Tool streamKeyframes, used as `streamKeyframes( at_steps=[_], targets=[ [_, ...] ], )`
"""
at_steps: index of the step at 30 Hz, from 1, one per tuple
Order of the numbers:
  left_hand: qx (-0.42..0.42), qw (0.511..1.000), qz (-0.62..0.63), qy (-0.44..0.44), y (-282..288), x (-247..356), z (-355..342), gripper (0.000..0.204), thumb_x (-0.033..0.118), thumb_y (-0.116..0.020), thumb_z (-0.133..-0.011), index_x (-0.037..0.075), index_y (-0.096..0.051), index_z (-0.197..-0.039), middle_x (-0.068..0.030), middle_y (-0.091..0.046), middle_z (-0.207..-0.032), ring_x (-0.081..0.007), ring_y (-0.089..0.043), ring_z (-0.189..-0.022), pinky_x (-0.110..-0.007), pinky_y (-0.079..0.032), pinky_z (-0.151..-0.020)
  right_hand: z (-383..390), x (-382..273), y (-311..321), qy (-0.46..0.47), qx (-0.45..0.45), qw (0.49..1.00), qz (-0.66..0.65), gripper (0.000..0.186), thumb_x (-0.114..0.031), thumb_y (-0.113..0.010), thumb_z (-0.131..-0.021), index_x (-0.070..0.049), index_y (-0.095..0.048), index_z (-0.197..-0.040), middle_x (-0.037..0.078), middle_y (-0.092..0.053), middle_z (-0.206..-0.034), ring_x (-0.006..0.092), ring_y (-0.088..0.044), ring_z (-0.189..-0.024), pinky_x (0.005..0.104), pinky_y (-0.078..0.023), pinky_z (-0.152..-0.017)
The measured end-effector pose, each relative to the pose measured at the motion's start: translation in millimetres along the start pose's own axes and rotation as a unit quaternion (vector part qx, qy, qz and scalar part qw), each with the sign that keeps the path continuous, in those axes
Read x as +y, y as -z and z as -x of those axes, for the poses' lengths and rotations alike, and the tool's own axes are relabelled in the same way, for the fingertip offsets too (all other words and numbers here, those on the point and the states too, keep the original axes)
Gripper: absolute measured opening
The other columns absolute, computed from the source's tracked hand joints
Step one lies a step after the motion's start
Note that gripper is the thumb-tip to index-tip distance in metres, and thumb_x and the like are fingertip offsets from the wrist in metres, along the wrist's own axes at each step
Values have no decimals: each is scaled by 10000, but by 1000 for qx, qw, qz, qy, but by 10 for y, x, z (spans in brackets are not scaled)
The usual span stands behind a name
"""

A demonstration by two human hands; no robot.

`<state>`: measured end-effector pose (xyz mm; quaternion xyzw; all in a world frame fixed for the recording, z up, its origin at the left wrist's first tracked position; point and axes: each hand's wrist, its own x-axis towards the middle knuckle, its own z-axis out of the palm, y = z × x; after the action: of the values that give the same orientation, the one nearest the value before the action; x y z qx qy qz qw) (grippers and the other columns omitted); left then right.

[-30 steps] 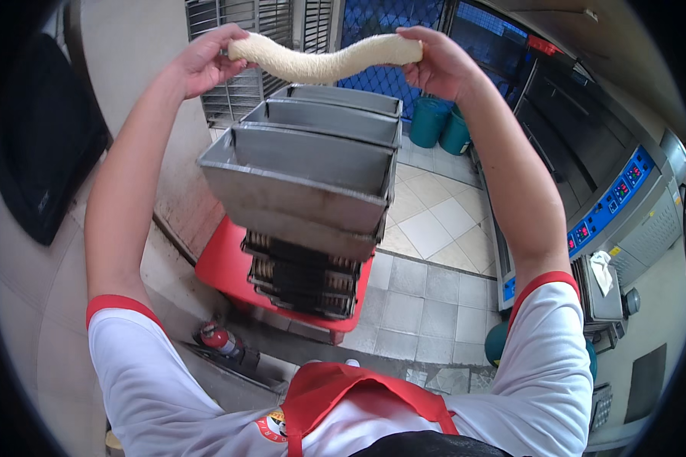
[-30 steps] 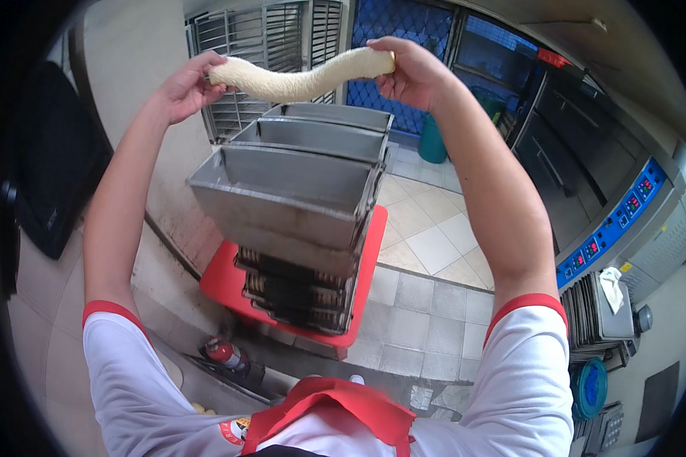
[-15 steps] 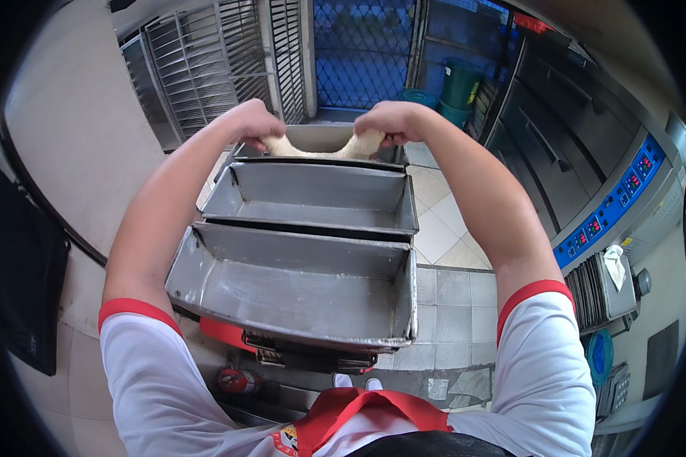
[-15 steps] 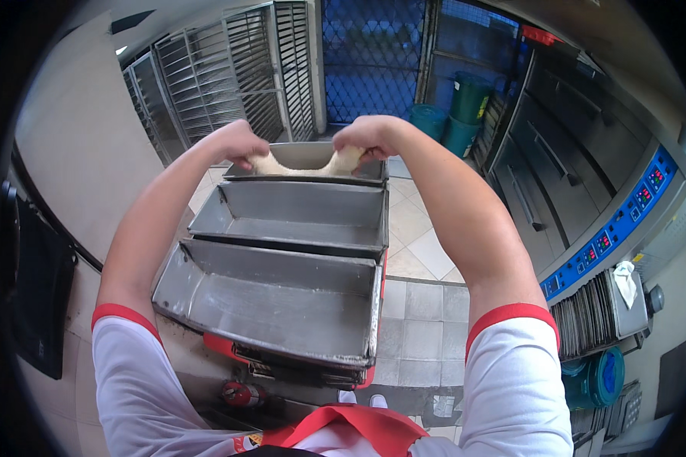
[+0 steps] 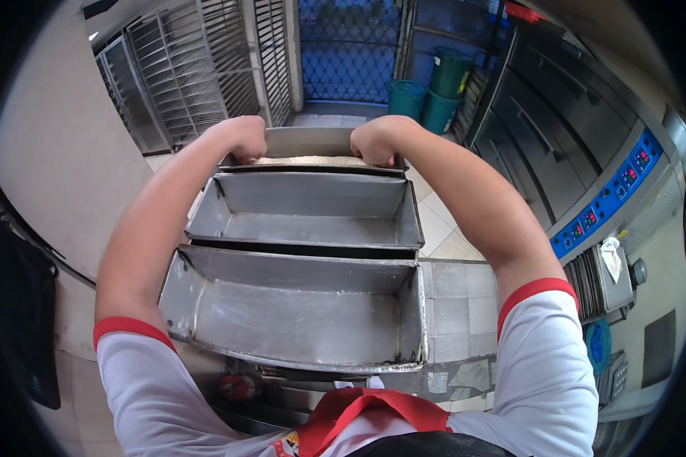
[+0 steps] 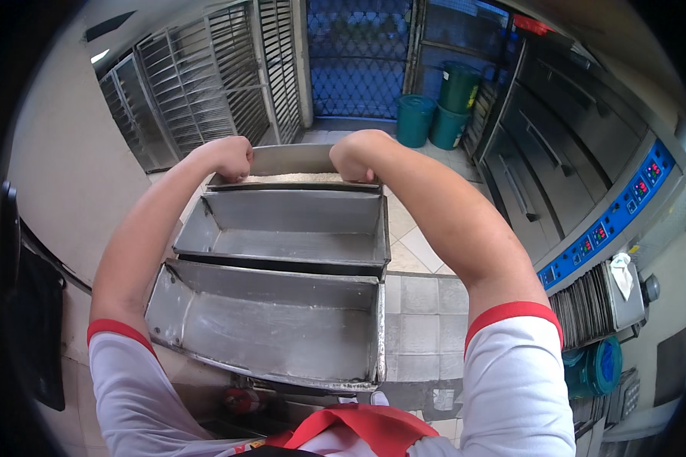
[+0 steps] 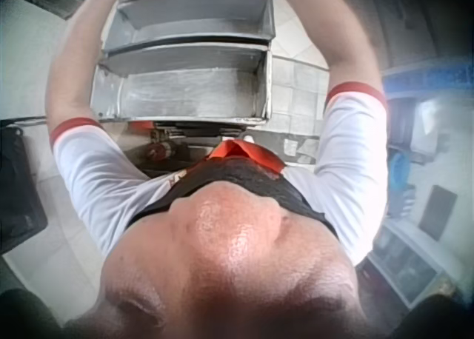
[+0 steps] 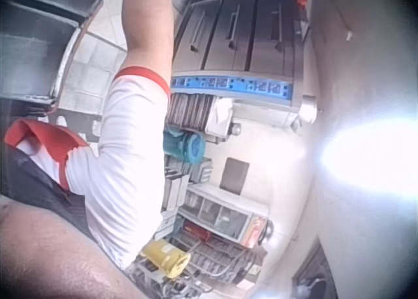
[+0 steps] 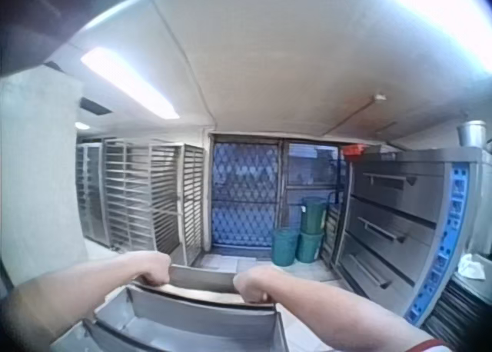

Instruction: The person coats rolled dough in a tray of crumbs, places the pieces into metal baking pans, stacks the pans, and then operates an oven control panel to begin the proofing or baking process.

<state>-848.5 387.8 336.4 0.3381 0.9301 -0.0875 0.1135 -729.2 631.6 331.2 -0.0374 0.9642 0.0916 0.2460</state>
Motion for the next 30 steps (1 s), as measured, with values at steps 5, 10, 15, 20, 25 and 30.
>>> streamKeyframes(
  at_steps=[5, 10, 15, 20, 25, 30],
  targets=[
    [55, 985, 164, 16, 20, 35, 317, 397, 159, -712, -777, -35, -692, -1123, -164, -737, -922, -265, -710, -853, -372, -549, -769, -1, 224, -252, 103, 148, 977, -114, 258, -30, -592, -786, 8, -759, -980, 143, -740, -929, 281, -712, -848, 411, -556, -753],
    [235, 952, 194, -39, 313, 47, 1195, 470, 220, -709, -891, -22, -616, -1283, -139, -692, -1186, -211, -665, -1013, -352, -539, -852, 440, 113, 174, -1, 70, 998, 8, 402, -13, -672, -743, 16, -691, -1143, 166, -737, -1059, 309, -721, -937, 430, -579, -770],
    [482, 820, 307, 8, -142, -82, 3402, 401, 199, -650, -980, 10, -603, -1330, -77, -661, -1284, -146, -620, -1124, -314, -463, -1018, 1545, 148, 161, 182, 572, 783, -162, 393, -239, -778, -828, -25, -696, -1147, 158, -733, -1086, 288, -711, -1024, 402, -553, -891],
    [645, 618, 410, 185, -1995, 881, 4864, 267, 166, -650, -981, 22, -667, -1205, -63, -706, -1127, -150, -649, -1070, -305, -476, -1000, 3115, -295, -1471, 261, 733, 541, -318, 166, -83, -728, -868, -42, -568, -861, 47, -584, -796, 160, -559, -741, 296, -442, -660],
    [577, 427, 485, 500, -4234, 2612, 5569, 216, 82, -747, -889, 13, -656, -1073, -25, -681, -983, -102, -627, -916, -275, -510, -853, 3015, -1822, -2954, 513, 402, 541, -532, 328, 116, -746, -725, -73, -479, -706, 39, -460, -627, 186, -446, -601, 334, -353, -549],
    [572, 270, 530, 565, -4871, 3431, 6149, 252, 153, -752, -906, -34, -655, -1044, -67, -684, -849, -96, -639, -715, -234, -529, -637, 2595, -3370, -3866, 533, 29, 621, -574, 302, 74, -694, -857, -54, -449, -737, -28, -419, -695, 46, -393, -643, 228, -333, -565]
  ],
)
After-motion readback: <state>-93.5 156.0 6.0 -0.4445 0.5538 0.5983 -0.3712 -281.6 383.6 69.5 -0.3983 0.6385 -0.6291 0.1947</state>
